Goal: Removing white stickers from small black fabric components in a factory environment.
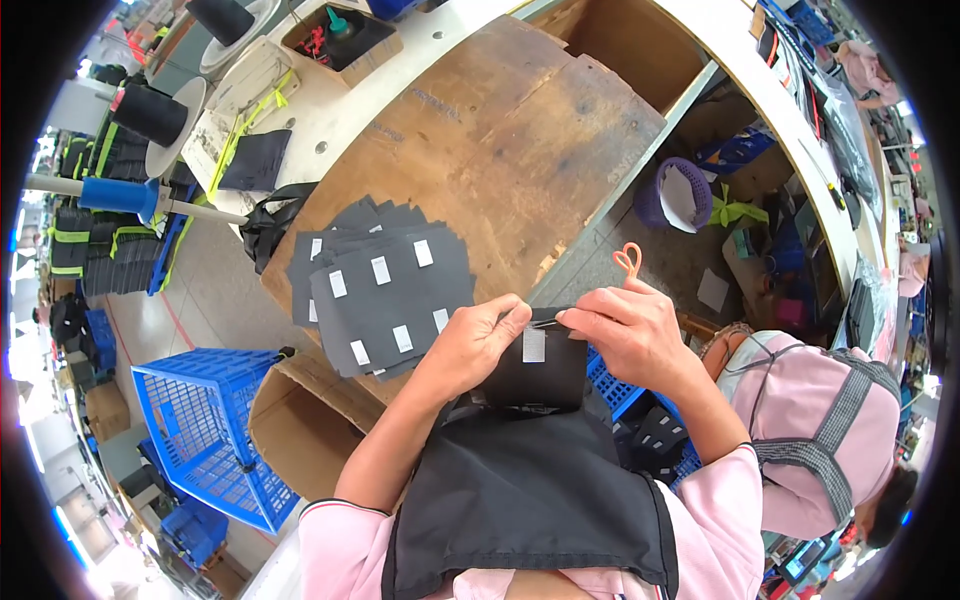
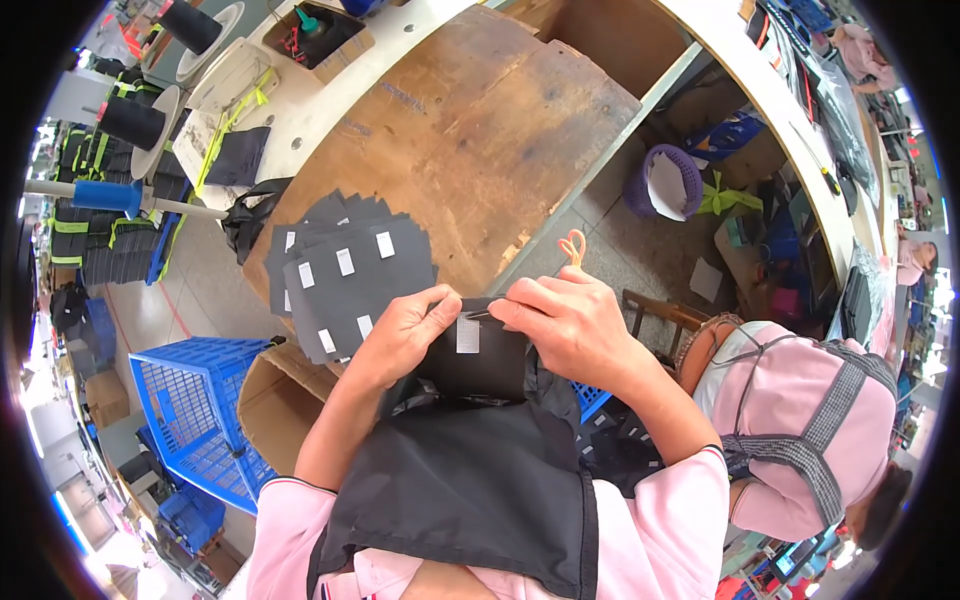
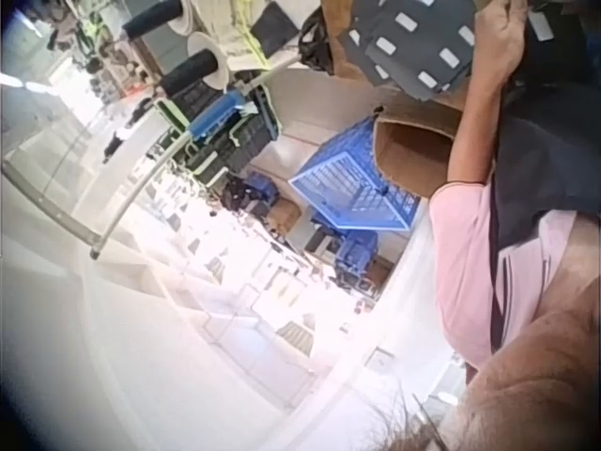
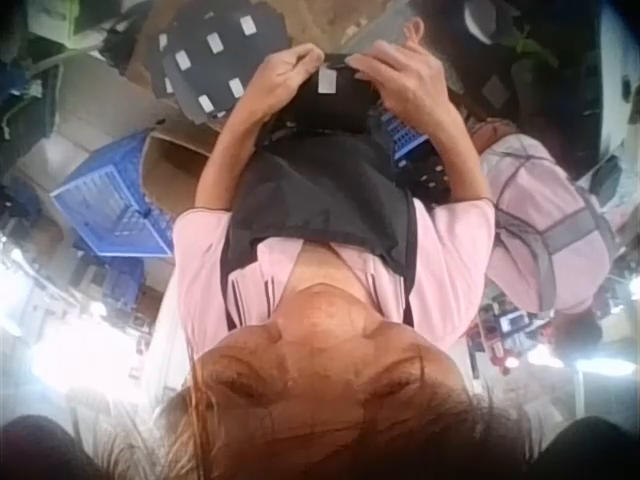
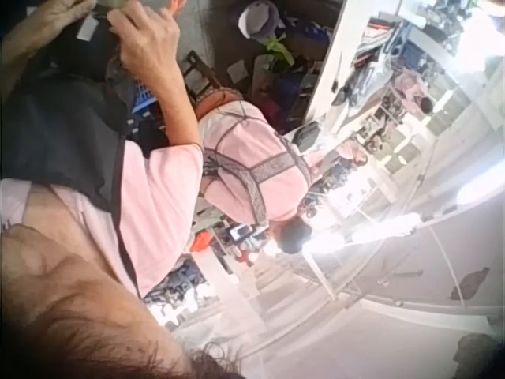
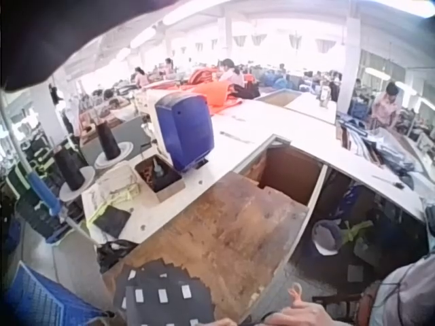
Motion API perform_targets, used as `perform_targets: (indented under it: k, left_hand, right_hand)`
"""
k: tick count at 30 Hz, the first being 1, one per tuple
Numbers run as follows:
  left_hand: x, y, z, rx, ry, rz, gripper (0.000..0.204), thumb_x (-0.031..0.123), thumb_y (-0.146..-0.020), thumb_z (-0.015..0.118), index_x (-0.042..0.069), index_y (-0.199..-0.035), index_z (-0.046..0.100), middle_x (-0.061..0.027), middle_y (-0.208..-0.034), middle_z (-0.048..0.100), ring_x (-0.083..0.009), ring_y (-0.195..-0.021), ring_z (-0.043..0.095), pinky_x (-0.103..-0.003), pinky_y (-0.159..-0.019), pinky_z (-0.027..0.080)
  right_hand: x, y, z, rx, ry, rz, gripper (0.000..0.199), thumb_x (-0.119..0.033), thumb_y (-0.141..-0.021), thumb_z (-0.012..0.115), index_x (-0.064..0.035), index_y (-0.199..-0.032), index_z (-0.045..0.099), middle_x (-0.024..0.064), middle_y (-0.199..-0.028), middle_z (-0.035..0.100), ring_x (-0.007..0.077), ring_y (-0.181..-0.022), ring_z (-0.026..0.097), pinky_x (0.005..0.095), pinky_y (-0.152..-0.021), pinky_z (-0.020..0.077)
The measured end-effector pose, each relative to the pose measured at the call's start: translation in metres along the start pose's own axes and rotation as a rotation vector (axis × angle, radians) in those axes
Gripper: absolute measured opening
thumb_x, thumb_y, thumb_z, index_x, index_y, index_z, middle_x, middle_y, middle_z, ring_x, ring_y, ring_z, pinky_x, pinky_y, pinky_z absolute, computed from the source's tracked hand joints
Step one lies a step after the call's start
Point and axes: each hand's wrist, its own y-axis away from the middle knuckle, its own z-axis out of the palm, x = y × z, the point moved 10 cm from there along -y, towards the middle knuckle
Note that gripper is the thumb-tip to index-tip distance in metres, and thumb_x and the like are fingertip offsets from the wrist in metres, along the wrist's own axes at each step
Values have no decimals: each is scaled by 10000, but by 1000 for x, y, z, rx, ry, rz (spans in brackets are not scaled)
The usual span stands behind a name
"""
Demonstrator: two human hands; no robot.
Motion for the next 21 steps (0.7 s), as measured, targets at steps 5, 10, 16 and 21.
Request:
perform_targets:
  k: [5,10,16,21]
  left_hand:
    - [-6,-1,4,-63,145,-68,355,340,-938,451,21,-806,534,32,-694,466,-58,-684,382,-217,-627,360]
    - [-8,-1,4,-43,256,-71,359,354,-934,454,35,-788,526,42,-701,452,-51,-689,368,-205,-626,342]
    - [-10,-4,1,-25,241,-72,357,354,-937,446,42,-781,520,53,-690,421,-48,-672,343,-209,-600,318]
    - [-8,-6,5,-43,161,-72,401,366,-943,415,-8,-826,498,-14,-673,455,-100,-667,378,-259,-625,367]
  right_hand:
    - [1,6,7,32,38,-71,187,-87,-644,669,-106,-825,622,-23,-722,534,144,-594,539,278,-549,403]
    - [29,14,23,-24,-650,132,265,5,-628,707,-73,-867,625,29,-758,552,151,-607,553,276,-549,433]
    - [24,14,6,131,-354,358,346,-59,-623,746,-78,-941,612,59,-825,534,163,-580,546,280,-500,448]
    - [19,11,11,158,-167,374,426,-35,-549,735,-123,-948,615,34,-727,465,170,-566,518,266,-498,440]
